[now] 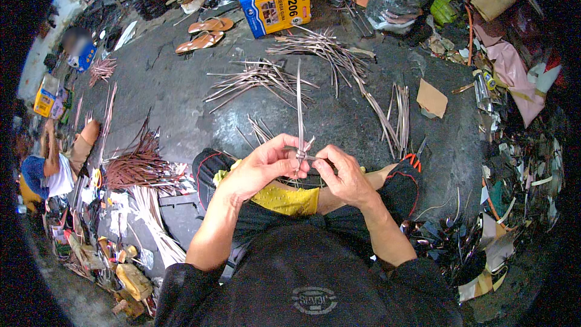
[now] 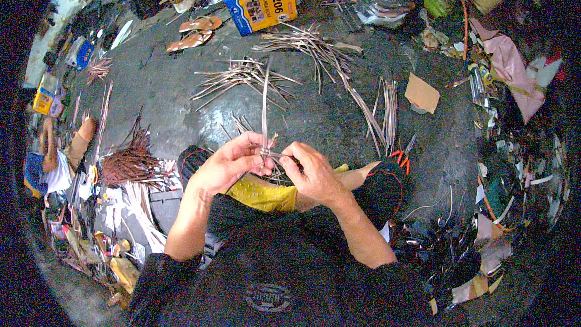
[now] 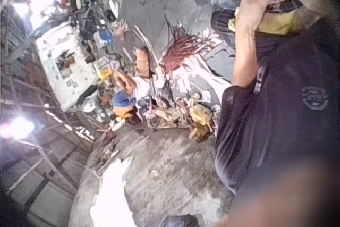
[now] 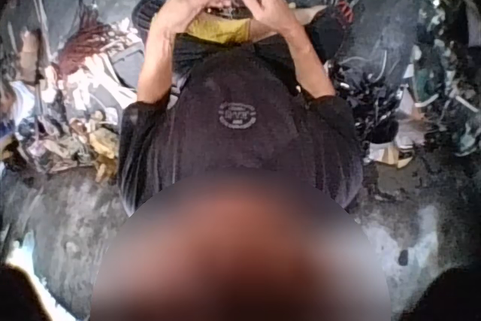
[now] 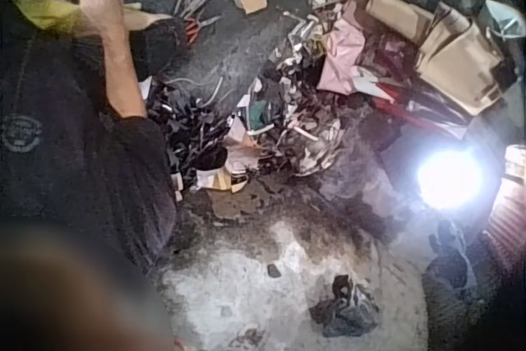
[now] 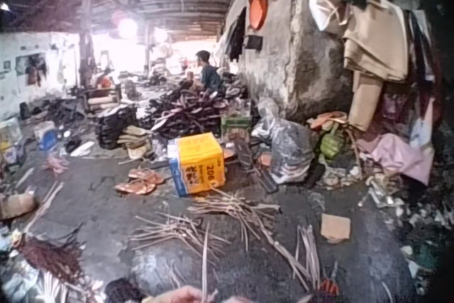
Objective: The person sits on the floor and repeatedly picks up thin sticks, aligns them into small bundles, and secures them with a thin strip of material. The person places each finished bundle on the floor beside them.
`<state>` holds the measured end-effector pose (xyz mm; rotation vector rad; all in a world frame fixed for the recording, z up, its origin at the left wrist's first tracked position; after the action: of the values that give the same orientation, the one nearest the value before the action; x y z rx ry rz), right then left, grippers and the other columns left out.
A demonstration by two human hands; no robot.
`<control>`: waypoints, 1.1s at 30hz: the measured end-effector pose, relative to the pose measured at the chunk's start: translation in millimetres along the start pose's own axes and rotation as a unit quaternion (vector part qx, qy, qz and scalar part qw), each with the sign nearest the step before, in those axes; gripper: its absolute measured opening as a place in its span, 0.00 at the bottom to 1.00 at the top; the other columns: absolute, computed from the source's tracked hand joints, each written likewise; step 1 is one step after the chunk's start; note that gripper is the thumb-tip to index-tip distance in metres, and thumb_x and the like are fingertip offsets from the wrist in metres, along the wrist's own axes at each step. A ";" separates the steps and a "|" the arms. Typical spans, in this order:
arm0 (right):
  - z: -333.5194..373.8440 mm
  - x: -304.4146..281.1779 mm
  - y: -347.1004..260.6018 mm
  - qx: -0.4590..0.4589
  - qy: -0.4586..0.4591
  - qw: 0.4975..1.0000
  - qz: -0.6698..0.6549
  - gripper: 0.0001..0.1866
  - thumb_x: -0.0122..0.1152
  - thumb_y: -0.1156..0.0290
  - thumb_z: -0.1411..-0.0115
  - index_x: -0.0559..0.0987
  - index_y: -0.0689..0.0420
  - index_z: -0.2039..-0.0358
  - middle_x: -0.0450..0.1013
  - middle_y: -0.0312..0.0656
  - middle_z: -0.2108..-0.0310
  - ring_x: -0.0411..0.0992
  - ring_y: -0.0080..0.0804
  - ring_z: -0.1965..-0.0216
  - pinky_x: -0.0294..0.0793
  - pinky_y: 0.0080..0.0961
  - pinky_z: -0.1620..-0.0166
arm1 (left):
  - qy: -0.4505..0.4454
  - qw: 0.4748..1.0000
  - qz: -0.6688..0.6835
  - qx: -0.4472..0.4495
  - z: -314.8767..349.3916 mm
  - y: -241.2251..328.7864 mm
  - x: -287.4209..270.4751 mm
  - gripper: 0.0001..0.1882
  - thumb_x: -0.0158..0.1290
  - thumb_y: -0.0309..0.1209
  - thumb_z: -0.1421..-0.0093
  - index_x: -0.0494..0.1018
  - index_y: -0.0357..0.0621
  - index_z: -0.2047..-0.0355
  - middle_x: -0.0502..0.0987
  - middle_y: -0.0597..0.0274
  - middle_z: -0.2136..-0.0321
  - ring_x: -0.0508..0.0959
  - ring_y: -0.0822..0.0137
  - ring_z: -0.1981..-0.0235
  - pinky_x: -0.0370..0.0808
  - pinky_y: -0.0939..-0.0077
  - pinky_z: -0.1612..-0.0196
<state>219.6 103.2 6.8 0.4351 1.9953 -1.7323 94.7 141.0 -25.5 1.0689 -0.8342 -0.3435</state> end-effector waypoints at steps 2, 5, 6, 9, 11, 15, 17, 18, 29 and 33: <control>-1.3 -17.6 -30.5 -0.144 0.084 0.980 0.109 0.05 0.55 0.73 0.35 0.73 0.60 0.61 0.74 0.47 0.69 0.75 0.45 0.68 0.73 0.35 0.64 | -0.025 1.000 -0.002 -0.004 4.3 0.3 5.8 0.18 0.51 0.27 0.31 0.66 0.44 0.42 0.81 0.61 0.63 0.80 0.71 0.61 0.76 0.77 0.56; -2.8 -10.2 -34.3 -0.151 0.056 0.978 0.132 0.07 0.56 0.72 0.35 0.73 0.60 0.58 0.75 0.49 0.64 0.76 0.48 0.64 0.74 0.38 0.59 | 0.005 0.998 -0.055 0.004 7.4 -0.3 5.7 0.21 0.51 0.27 0.31 0.64 0.44 0.39 0.81 0.61 0.61 0.80 0.70 0.60 0.76 0.77 0.55; -4.4 -2.4 -25.1 -0.104 0.023 0.991 0.084 0.08 0.56 0.71 0.35 0.73 0.60 0.58 0.74 0.50 0.63 0.76 0.49 0.63 0.74 0.40 0.58 | 0.013 0.998 -0.057 0.004 8.1 -1.7 6.1 0.22 0.51 0.27 0.31 0.64 0.44 0.38 0.81 0.61 0.62 0.80 0.70 0.61 0.75 0.78 0.57; 0.4 11.4 -14.6 -0.063 -0.016 0.998 -0.003 0.09 0.56 0.75 0.37 0.71 0.60 0.56 0.74 0.51 0.61 0.75 0.53 0.61 0.75 0.43 0.58 | -0.001 1.000 0.010 -0.001 10.7 -6.1 10.9 0.25 0.53 0.27 0.32 0.62 0.44 0.36 0.79 0.61 0.65 0.78 0.70 0.65 0.73 0.80 0.62; 8.3 10.3 -28.9 -0.150 0.019 0.988 0.004 0.11 0.58 0.77 0.38 0.70 0.61 0.56 0.74 0.52 0.61 0.75 0.54 0.61 0.75 0.43 0.59 | -0.061 0.984 0.166 0.000 15.3 -6.2 21.3 0.27 0.55 0.28 0.34 0.61 0.44 0.36 0.77 0.62 0.68 0.76 0.72 0.69 0.70 0.82 0.66; 16.9 9.0 -40.5 -0.202 0.079 0.974 0.059 0.13 0.63 0.79 0.43 0.72 0.60 0.58 0.74 0.53 0.63 0.75 0.55 0.62 0.76 0.44 0.60 | -0.194 0.933 0.303 -0.007 22.9 -6.1 48.2 0.32 0.57 0.30 0.36 0.58 0.43 0.35 0.72 0.64 0.73 0.71 0.74 0.74 0.70 0.79 0.69; 20.2 5.0 -47.6 -0.209 0.093 0.972 0.061 0.10 0.63 0.79 0.43 0.73 0.60 0.62 0.74 0.52 0.66 0.75 0.54 0.65 0.75 0.45 0.62 | -0.163 0.968 0.186 -0.032 20.2 -12.0 39.6 0.29 0.55 0.29 0.34 0.59 0.42 0.35 0.75 0.63 0.72 0.75 0.73 0.71 0.74 0.78 0.65; 20.6 6.1 -49.5 -0.201 0.073 0.973 0.085 0.08 0.62 0.78 0.44 0.74 0.60 0.63 0.73 0.52 0.68 0.75 0.53 0.67 0.75 0.46 0.63 | -0.172 0.981 0.089 -0.008 22.4 -5.1 36.8 0.25 0.53 0.28 0.33 0.61 0.41 0.37 0.77 0.63 0.71 0.78 0.71 0.68 0.76 0.76 0.61; 72.5 41.8 -86.6 -0.168 -0.100 0.978 0.070 0.11 0.64 0.76 0.47 0.72 0.59 0.65 0.72 0.48 0.74 0.74 0.50 0.74 0.75 0.43 0.70 | -0.047 0.945 -0.312 0.092 96.0 24.3 55.3 0.13 0.61 0.34 0.38 0.74 0.40 0.59 0.79 0.60 0.68 0.80 0.69 0.65 0.76 0.68 0.61; 90.0 54.7 -98.2 -0.147 -0.156 0.976 -0.026 0.10 0.65 0.75 0.48 0.73 0.58 0.68 0.75 0.46 0.75 0.77 0.46 0.74 0.77 0.38 0.70 | -0.008 0.970 -0.240 0.044 128.5 10.0 66.6 0.11 0.62 0.31 0.41 0.72 0.41 0.62 0.78 0.61 0.70 0.78 0.71 0.68 0.76 0.71 0.64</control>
<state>134.6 -4.3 51.1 0.0083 1.9980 -1.3989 41.5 23.3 40.4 1.3510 -0.6002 -0.7262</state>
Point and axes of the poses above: each hand's wrist, its own z-axis away from the middle knuckle, its own x-axis out of the palm, y = z × x, the point moved 10 cm from there along -z, towards the middle knuckle
